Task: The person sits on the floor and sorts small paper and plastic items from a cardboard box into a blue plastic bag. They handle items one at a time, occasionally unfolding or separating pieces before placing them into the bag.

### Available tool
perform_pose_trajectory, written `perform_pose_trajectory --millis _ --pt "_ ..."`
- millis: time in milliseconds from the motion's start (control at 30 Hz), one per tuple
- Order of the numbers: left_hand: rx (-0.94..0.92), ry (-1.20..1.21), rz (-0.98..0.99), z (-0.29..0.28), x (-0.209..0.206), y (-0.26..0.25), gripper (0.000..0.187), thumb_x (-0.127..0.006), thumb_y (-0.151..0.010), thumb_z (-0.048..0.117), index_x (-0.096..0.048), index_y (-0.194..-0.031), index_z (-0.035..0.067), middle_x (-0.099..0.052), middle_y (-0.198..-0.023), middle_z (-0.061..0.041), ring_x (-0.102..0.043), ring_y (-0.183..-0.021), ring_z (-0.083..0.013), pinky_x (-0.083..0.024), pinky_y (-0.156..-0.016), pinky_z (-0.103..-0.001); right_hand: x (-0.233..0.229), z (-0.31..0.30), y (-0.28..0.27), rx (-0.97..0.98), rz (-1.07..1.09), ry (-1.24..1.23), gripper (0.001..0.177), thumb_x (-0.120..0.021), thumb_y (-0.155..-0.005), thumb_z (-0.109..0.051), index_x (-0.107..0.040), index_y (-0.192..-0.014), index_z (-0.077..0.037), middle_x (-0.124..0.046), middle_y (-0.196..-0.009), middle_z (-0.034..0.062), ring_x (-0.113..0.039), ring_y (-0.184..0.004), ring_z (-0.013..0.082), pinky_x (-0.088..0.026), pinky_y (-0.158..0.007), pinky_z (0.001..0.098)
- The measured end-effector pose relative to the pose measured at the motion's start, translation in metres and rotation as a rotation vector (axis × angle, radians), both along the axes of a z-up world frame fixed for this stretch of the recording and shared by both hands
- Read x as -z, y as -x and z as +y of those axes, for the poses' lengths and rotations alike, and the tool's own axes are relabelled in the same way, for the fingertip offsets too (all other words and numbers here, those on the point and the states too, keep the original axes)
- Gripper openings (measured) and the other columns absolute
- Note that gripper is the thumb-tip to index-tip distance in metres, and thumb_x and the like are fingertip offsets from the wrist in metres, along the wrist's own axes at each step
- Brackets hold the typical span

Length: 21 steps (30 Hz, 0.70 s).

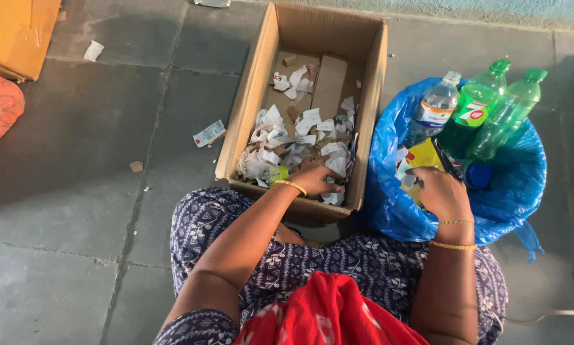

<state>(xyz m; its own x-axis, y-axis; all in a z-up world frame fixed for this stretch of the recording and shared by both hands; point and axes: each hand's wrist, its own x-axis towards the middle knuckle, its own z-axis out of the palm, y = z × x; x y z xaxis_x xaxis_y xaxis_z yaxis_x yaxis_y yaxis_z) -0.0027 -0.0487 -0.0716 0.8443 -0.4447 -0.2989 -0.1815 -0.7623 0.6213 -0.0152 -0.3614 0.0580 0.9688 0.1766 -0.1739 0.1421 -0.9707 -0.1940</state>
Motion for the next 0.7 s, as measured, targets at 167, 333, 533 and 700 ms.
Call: perform_pose_trajectory --millis 167,333,533,700 --pt "-0.010 -0.136 0.119 -0.003 -0.036 0.010 0.071 -0.090 -0.060 0.048 -0.068 -0.127 0.047 -0.018 -0.169 -0.004 -0.009 -0.153 -0.0473 -0.014 -0.118 -0.069 -0.007 0.011 0.004 -0.075 -0.064 -0.042 0.036 -0.062 -0.086 -0.014 -0.073 -0.119 -0.023 -0.072 -0.122 0.0073 -0.068 -0.108 0.0340 -0.055 -0.086 0.0464" --pt "0.106 -0.220 0.002 -0.003 -0.041 0.011 0.068 -0.093 -0.060 0.048 -0.073 -0.125 0.046 -0.019 -0.172 -0.003 -0.008 -0.156 -0.0460 -0.015 -0.120 -0.068 -0.010 0.020 0.003 -0.070 -0.027 -0.004 0.032 -0.060 -0.089 -0.014 -0.074 -0.117 -0.022 -0.072 -0.123 0.0046 -0.068 -0.109 0.0330 -0.054 -0.087 0.0472" --pt "0.114 -0.225 0.053 -0.003 -0.043 0.010 0.089 -0.088 -0.064 0.053 -0.052 -0.144 0.041 -0.029 -0.165 0.004 -0.012 -0.152 -0.0469 -0.013 -0.117 -0.072 -0.013 0.020 0.005 -0.068 -0.082 -0.064 0.035 -0.060 -0.088 -0.012 -0.072 -0.120 -0.020 -0.071 -0.123 0.0075 -0.067 -0.107 0.0355 -0.053 -0.087 0.0482" --pt "-0.037 -0.104 -0.029 -0.004 -0.042 0.006 0.076 -0.081 -0.080 0.051 -0.055 -0.146 0.025 -0.045 -0.157 0.001 -0.031 -0.147 -0.0413 -0.019 -0.117 -0.071 -0.021 0.023 0.008 -0.088 -0.139 -0.111 0.033 -0.062 -0.089 -0.011 -0.072 -0.119 -0.018 -0.073 -0.119 0.0088 -0.069 -0.102 0.0362 -0.054 -0.086 0.0473"
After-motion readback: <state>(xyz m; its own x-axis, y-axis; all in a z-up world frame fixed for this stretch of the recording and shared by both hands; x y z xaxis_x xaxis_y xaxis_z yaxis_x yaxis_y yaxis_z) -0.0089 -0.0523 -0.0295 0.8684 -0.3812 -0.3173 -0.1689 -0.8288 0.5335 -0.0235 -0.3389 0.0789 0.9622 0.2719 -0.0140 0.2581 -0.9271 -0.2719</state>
